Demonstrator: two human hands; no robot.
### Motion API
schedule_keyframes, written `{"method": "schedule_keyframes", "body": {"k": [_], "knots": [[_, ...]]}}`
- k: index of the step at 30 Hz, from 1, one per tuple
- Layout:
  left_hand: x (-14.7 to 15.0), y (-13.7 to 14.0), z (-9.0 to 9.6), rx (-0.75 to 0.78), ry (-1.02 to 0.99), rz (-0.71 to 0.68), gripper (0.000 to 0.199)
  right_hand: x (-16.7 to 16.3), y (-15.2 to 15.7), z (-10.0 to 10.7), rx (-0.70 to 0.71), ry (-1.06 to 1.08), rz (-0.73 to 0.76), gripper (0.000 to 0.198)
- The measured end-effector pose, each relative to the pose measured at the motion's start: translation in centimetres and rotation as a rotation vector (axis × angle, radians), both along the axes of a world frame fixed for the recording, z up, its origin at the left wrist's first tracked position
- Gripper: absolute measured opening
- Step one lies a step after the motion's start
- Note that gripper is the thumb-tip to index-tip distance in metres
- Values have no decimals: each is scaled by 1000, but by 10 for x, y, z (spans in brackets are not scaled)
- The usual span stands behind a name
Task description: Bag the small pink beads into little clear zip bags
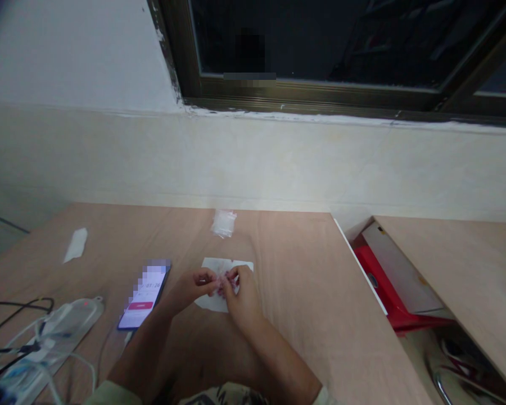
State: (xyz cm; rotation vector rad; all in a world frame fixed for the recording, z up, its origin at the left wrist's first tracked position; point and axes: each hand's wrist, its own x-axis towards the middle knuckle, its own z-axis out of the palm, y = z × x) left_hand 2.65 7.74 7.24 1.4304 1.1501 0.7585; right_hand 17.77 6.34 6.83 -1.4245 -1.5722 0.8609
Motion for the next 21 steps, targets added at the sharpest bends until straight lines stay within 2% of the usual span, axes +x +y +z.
{"method": "schedule_keyframes", "body": {"k": [4,9,13,16,19,21], "knots": [[3,0,0,-22,-10,-2,15,-7,10,-1,-189,127,205,23],[-3,-6,-5,-61,-40,31,17,-6,12,-13,-243,228,281,24],[-13,-13,-10,-67,-120,132,23,-4,4,-19,-276,238,216,21],[-12,-17,-9,-18,-70,230,22,-6,-1,-19,-277,134,107,20],[-1,-22,-4,57,9,233,20,-11,-5,-18,-237,40,30,11],[7,-26,1,99,49,196,16,-14,-5,-17,-237,64,34,8]]}}
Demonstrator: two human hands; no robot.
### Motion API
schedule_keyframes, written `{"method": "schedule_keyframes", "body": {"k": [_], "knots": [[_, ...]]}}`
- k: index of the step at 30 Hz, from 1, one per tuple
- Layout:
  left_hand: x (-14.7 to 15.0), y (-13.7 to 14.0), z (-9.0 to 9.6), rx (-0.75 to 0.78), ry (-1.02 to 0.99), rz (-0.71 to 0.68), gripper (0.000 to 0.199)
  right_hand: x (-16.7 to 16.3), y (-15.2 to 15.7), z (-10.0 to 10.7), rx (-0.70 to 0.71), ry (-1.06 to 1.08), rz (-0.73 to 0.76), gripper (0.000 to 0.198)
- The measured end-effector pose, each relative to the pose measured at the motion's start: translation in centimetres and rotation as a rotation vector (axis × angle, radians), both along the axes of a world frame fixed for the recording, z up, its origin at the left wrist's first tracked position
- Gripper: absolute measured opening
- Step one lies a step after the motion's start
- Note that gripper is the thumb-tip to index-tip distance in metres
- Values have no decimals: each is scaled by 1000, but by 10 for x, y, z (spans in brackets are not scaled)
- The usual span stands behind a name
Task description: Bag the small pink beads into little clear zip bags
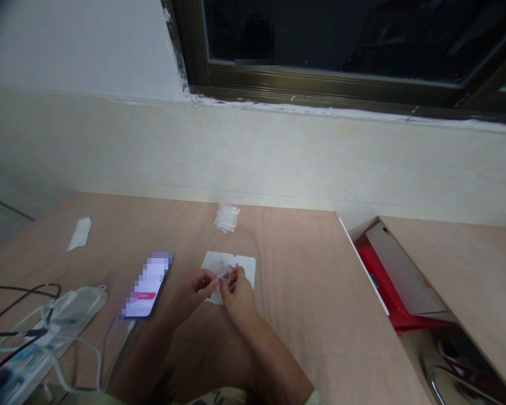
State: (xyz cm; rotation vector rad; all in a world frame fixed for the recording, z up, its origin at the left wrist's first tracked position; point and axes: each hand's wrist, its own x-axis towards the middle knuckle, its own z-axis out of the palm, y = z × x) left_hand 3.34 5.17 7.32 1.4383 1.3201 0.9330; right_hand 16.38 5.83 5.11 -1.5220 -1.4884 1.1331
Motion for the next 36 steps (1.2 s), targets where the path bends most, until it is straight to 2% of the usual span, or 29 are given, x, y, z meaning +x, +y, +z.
{"method": "schedule_keyframes", "body": {"k": [4,8,10,14,17,21,23,26,28,32,36], "knots": [[0,-3,5,98,86,-33,12,2,5,-1,-87,102,-19,20],[-17,8,-6,12,82,-24,21,12,16,-1,-44,145,-114,18],[-24,17,-15,-42,41,42,27,14,22,-2,-57,226,-38,16],[-31,29,-35,-155,-127,-114,33,9,31,-14,-124,380,171,17],[-35,28,-46,-247,-230,-81,32,5,32,-27,-170,412,165,21],[-48,21,-56,-307,-225,128,33,4,24,-39,-137,342,-25,25],[-55,18,-61,-323,-208,173,34,3,18,-43,-59,256,-36,23],[-60,15,-69,-317,-191,191,33,-3,12,-52,17,128,28,21],[-61,13,-73,-310,-185,194,33,-7,11,-61,30,86,16,19],[-60,13,-76,-311,-187,179,35,-9,15,-75,-23,56,7,14],[-61,14,-74,-366,-246,178,43,-6,19,-77,-101,57,8,16]]}}
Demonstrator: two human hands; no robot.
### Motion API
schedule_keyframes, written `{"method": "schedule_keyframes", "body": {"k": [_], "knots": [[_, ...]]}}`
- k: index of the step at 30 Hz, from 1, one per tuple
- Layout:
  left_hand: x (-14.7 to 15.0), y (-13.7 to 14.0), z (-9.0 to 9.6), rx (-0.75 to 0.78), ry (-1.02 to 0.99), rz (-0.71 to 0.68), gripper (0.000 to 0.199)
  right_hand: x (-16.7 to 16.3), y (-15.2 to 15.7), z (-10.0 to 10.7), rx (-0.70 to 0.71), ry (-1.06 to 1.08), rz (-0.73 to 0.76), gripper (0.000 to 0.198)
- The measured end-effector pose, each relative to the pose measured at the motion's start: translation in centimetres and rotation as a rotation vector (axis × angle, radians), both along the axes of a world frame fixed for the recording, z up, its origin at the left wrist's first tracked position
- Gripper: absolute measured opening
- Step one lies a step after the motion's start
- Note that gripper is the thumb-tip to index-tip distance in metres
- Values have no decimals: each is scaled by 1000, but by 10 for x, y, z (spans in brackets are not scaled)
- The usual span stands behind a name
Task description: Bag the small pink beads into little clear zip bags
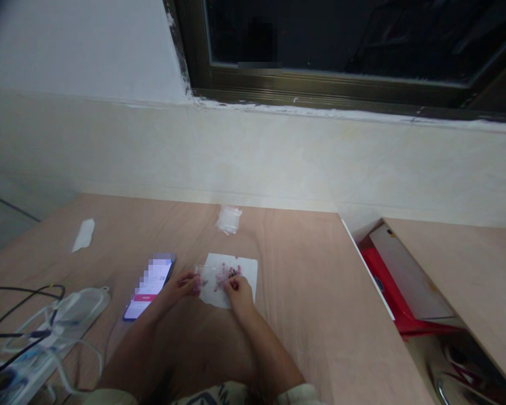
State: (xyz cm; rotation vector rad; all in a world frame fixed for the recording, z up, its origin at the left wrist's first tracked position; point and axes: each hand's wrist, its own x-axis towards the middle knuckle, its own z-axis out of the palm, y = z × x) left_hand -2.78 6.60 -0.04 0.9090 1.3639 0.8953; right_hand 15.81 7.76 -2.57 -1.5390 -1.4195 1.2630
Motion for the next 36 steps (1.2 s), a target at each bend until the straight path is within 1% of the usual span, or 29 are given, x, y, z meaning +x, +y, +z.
{"method": "schedule_keyframes", "body": {"k": [4,8,13,17,19,24,30,33,36], "knots": [[-2,1,-3,-47,-82,43,48,3,1,5,-40,82,14,22],[-1,4,0,-45,-99,49,46,4,2,8,-68,80,2,21],[7,9,13,29,-53,62,40,3,3,6,-72,87,-48,20],[12,10,16,116,26,73,36,4,3,4,-71,99,-53,20],[15,10,18,156,81,58,33,4,3,3,-64,91,-67,20],[22,11,29,225,144,43,27,4,5,2,-59,95,-56,20],[28,15,40,263,210,-7,21,4,8,3,-95,84,-46,20],[30,16,44,261,213,2,20,5,8,5,-86,80,-40,21],[30,16,49,248,186,20,20,5,8,10,-96,122,-32,24]]}}
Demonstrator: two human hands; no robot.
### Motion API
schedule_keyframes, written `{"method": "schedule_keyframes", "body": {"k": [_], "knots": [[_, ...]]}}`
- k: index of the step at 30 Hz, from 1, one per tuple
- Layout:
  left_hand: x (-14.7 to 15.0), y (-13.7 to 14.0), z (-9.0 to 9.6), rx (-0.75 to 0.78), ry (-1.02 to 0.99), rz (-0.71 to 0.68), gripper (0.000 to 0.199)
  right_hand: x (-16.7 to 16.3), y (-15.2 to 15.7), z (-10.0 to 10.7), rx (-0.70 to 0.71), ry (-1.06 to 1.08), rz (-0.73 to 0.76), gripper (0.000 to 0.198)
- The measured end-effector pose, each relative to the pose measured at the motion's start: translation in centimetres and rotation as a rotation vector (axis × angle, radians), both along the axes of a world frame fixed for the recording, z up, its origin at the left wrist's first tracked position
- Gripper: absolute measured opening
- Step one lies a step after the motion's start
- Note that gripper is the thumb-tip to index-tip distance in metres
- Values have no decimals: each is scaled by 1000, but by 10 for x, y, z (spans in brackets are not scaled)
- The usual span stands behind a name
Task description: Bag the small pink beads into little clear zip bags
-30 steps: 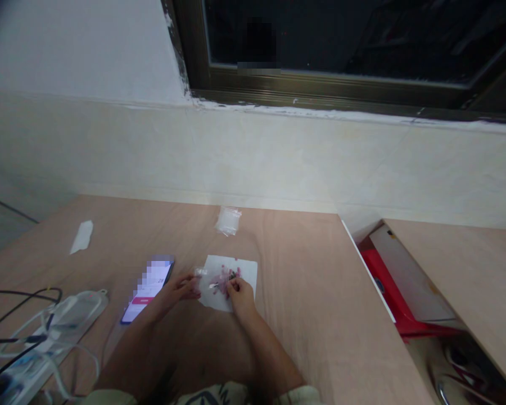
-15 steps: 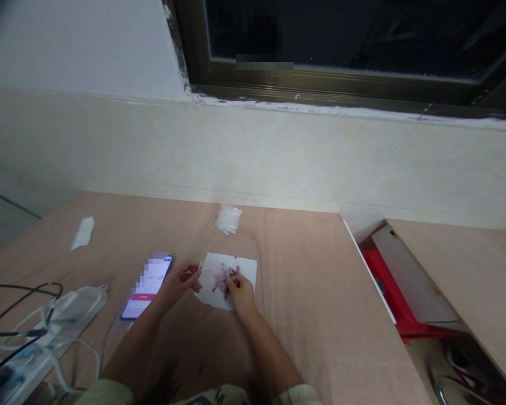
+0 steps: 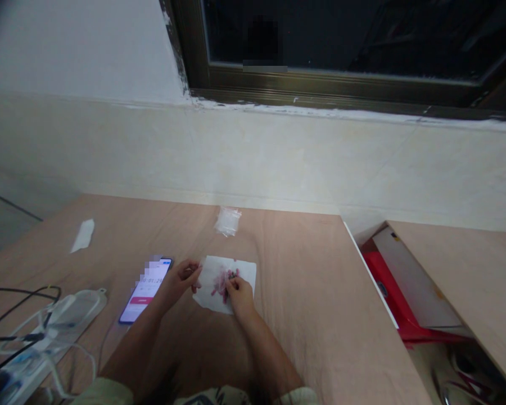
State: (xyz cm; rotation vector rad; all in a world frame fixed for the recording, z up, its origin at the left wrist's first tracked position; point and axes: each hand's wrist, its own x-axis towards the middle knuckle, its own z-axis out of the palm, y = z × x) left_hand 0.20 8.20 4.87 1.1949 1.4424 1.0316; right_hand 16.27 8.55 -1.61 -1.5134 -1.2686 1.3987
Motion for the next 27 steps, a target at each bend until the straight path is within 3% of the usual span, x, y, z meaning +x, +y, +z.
{"method": "schedule_keyframes", "body": {"k": [7,10,13,16,19,23,27], "knots": [[-1,-11,-3,33,-119,89,21,-4,-3,16,1,211,-50,36],[-2,-20,-13,42,-202,-7,22,1,-2,22,22,262,-71,35],[-7,-24,-22,-18,-156,-156,24,9,0,26,29,267,-65,32],[-14,-19,-25,-37,-53,-145,27,17,2,35,104,189,-46,25],[-11,-9,-19,18,8,-54,28,21,1,52,198,101,27,18],[6,2,-3,77,111,-233,20,22,0,70,231,72,165,16],[17,0,10,112,80,-234,16,24,1,65,221,111,94,19]]}}
